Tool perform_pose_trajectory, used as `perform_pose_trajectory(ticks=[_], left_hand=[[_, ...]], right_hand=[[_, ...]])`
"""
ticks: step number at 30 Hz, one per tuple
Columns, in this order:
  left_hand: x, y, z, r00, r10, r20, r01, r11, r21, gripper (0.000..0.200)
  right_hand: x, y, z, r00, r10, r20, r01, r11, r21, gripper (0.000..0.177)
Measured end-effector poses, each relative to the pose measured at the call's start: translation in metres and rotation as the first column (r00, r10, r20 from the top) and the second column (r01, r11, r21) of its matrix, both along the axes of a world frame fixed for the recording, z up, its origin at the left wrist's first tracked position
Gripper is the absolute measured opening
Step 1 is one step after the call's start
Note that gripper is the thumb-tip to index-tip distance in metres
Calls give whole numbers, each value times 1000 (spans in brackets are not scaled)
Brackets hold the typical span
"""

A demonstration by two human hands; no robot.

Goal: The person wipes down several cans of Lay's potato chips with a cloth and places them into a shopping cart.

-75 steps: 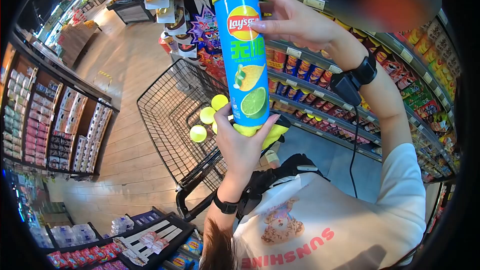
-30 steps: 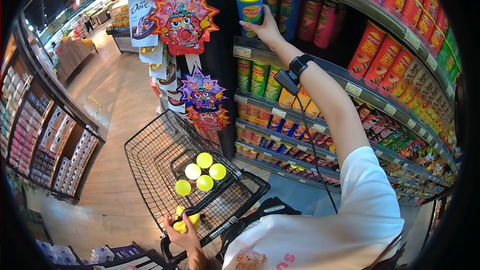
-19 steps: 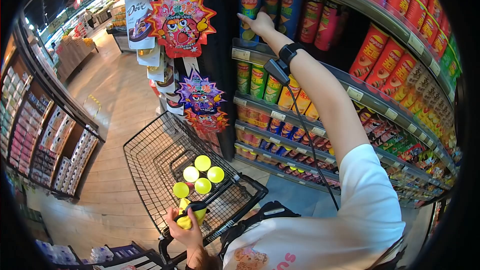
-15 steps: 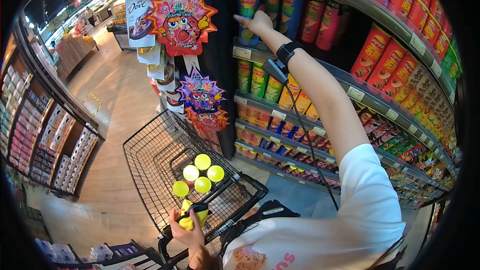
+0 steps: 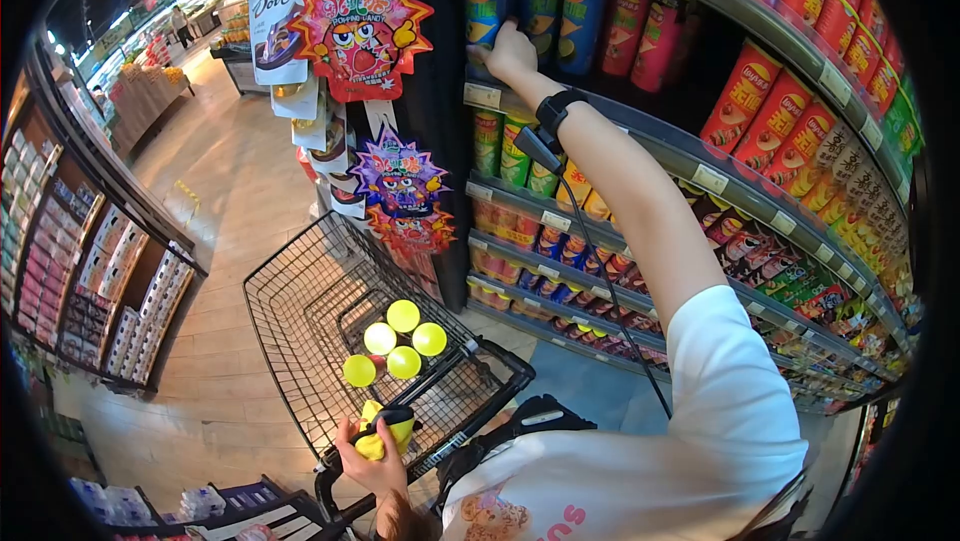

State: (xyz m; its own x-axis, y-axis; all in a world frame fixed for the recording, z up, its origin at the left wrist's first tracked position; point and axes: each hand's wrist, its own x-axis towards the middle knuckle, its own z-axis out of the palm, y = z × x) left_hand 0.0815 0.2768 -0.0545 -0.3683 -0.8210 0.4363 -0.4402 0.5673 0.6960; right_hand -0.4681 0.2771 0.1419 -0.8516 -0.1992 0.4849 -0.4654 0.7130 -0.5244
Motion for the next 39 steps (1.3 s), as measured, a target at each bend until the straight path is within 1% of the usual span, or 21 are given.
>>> perform_pose_trajectory(ticks=[3,7,10,15,16,17,19,20,21,22,23,24,25,27,29,30,32,34,36,38,39], left_hand=[[2,-1,-2,1000,-6,-1,6,1000,8,46],[4,-1,2,1000,-5,4,5,1000,9,45],[6,-1,4,1000,-7,-4,7,1000,11,45],[13,-2,3,1000,11,-7,-11,1000,-6,45],[14,-3,1,999,14,-30,-14,1000,-1,46],[13,-3,0,999,24,-33,-25,999,-20,45],[17,-1,6,998,61,2,-61,997,-44,44],[20,-3,9,997,76,22,-75,996,-54,43],[23,-5,9,996,90,11,-89,994,-66,42],[26,-8,7,995,98,-12,-99,992,-85,41],[28,-9,7,992,121,-25,-123,990,-69,40],[28,-10,7,990,135,-45,-137,989,-59,39],[27,-10,3,987,156,-39,-159,986,-59,38],[32,-15,2,983,167,-81,-167,986,-1,33],[31,-17,1,981,151,-125,-145,988,61,31],[33,-19,0,978,154,-141,-144,987,76,34],[35,-21,2,983,138,-119,-136,990,24,39],[40,-22,6,981,146,-124,-141,989,47,40],[44,-19,10,980,151,-131,-142,987,77,41],[52,-12,13,962,247,-115,-217,951,220,40],[57,-10,12,953,282,-115,-258,948,187,37]], right_hand=[[-11,-3,-11,998,64,-24,-62,996,61,70],[-5,-8,-14,999,12,-41,-9,998,60,68],[7,-6,-4,998,21,62,-23,999,29,64],[-2,-8,-12,999,39,31,-42,994,106,69],[-16,-9,-19,999,50,15,-52,985,163,79],[-9,-11,-12,989,-19,149,-6,986,167,77],[-6,-8,-21,995,-6,-99,26,978,209,84],[-12,-10,-31,956,103,-275,-47,978,202,80],[19,-7,-32,911,148,-385,-70,975,211,64],[72,3,-25,856,281,-433,-250,960,127,68],[112,5,-26,766,460,-449,-472,877,93,51],[102,1,-54,634,546,-548,-462,835,299,51],[128,7,-69,501,757,-421,-643,650,404,50],[189,11,-105,379,916,-131,-746,386,543,55],[236,12,-132,422,774,472,-770,31,638,62],[252,9,-147,373,711,596,-756,-140,639,65],[277,-11,-163,361,415,835,-701,-470,536,71],[291,-38,-180,286,347,893,-697,-565,442,69],[305,-62,-184,257,413,874,-674,-571,468,63],[305,-84,-206,191,531,826,-701,-515,493,56],[304,-93,-217,173,555,814,-714,-498,492,55]])
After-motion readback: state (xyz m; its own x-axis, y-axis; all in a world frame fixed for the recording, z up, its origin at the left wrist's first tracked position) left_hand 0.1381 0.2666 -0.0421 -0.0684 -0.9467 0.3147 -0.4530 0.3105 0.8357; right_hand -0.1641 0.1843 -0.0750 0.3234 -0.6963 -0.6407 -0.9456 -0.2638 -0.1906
